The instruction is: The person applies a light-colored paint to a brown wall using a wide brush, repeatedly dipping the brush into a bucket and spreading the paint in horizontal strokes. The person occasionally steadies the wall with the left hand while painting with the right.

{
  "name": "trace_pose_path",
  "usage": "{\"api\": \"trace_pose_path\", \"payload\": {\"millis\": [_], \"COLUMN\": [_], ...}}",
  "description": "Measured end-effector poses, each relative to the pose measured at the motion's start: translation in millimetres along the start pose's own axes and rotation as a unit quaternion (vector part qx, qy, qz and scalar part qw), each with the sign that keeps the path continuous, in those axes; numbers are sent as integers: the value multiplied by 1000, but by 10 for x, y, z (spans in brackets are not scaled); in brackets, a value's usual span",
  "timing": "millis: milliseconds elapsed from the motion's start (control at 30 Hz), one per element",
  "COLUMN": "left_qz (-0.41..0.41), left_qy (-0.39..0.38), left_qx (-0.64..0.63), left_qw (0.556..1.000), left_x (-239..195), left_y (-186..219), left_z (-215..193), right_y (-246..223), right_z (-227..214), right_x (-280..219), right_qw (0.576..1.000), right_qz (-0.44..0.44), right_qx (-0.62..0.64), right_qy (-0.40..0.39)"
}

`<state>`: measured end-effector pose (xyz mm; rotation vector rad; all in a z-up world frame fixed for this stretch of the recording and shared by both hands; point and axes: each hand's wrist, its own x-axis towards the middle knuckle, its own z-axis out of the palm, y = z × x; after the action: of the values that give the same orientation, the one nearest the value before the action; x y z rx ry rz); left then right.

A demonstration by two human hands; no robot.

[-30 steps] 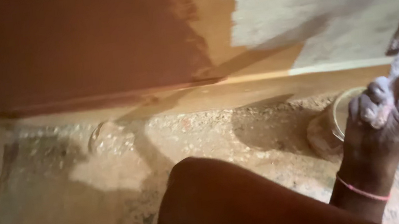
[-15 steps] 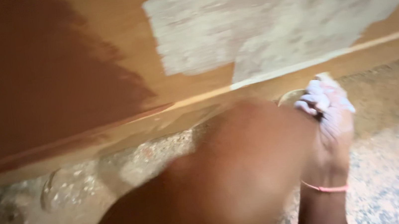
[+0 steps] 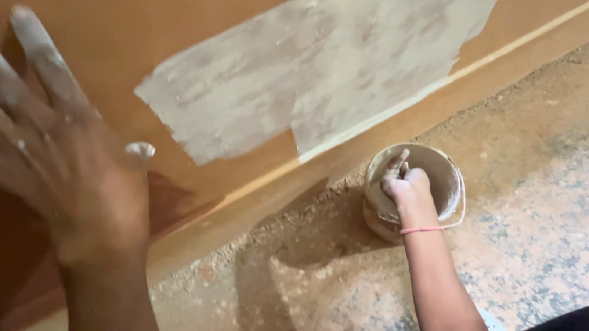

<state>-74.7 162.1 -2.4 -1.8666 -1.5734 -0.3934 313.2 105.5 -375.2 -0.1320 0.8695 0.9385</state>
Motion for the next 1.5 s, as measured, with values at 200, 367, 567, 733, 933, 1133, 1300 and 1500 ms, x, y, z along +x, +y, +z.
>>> {"api": "trace_pose_path", "payload": {"millis": [200,367,567,733,933,1133,1300,1500], "left_qz": [-32,-20,21,7,39,61,47,47], "left_qy": [-24,-27,29,-8,18,1,-53,-58], "left_qx": [-121,-116,-65,-126,-77,-65,-65,-53], "left_qw": [992,993,997,992,996,996,995,996], "left_x": [-22,42,2,34,65,96,173,183], "left_y": [-85,-93,-49,-55,-50,-5,28,38], "left_z": [-76,-102,6,-15,-11,37,78,93], "right_y": [-98,-63,-160,-225,-249,-272,-341,-297], "right_z": [-89,-107,-107,-136,-162,-168,-167,-182], "right_x": [291,389,423,467,522,595,640,623], "right_qw": [999,999,999,999,998,998,997,996], "right_qz": [-18,-16,-24,-30,-37,-45,-54,-57], "right_qx": [1,10,4,2,1,-3,-3,-13], "right_qy": [27,32,34,43,45,43,47,65]}}
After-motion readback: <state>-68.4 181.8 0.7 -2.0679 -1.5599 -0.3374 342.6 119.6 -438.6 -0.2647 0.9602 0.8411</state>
